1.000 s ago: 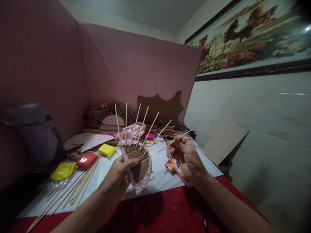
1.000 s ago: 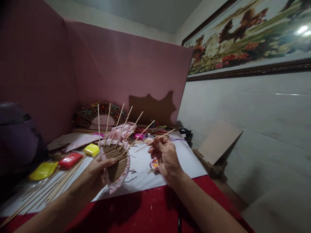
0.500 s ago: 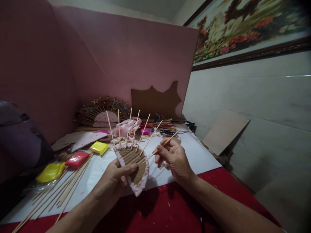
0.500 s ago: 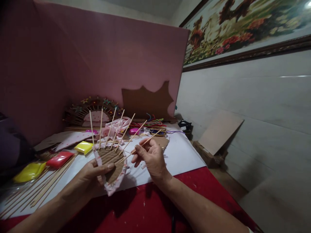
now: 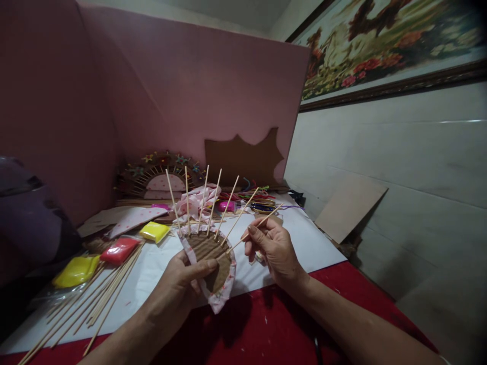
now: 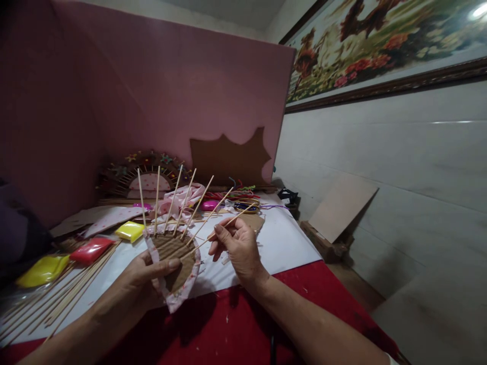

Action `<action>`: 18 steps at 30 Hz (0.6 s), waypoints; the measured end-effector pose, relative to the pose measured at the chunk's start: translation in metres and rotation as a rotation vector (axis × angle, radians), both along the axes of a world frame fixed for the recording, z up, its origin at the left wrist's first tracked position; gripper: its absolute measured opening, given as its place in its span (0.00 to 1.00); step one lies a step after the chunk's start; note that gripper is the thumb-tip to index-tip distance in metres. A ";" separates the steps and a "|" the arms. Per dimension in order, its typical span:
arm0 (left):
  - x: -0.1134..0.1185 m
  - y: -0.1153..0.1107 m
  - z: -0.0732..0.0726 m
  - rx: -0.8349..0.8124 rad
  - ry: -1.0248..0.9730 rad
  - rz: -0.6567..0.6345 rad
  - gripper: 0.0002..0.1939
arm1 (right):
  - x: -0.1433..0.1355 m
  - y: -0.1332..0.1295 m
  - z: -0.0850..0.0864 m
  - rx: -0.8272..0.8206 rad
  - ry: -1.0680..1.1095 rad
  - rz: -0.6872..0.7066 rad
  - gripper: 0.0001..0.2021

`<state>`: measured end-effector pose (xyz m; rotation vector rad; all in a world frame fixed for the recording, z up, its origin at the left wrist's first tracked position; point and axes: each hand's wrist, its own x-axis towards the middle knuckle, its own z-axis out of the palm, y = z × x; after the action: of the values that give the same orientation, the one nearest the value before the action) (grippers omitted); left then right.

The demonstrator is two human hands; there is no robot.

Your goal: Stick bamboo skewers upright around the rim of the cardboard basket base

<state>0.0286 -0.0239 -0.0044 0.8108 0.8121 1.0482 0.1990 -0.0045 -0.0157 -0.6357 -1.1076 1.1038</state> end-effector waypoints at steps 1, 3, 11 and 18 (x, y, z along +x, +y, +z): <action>0.000 0.000 0.000 0.003 -0.002 0.001 0.16 | 0.000 -0.001 0.001 -0.002 -0.008 -0.005 0.08; 0.000 0.001 -0.001 0.013 0.004 0.003 0.16 | 0.000 -0.002 0.002 -0.010 -0.026 -0.017 0.08; 0.001 0.001 -0.002 0.027 -0.004 0.018 0.16 | -0.002 -0.001 0.000 -0.004 -0.038 -0.023 0.09; 0.001 0.000 0.000 0.045 -0.031 0.022 0.15 | -0.001 0.000 -0.001 -0.042 -0.009 0.005 0.09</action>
<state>0.0292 -0.0238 -0.0047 0.8236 0.7746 1.0994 0.1983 -0.0042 -0.0167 -0.6719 -1.0965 1.1323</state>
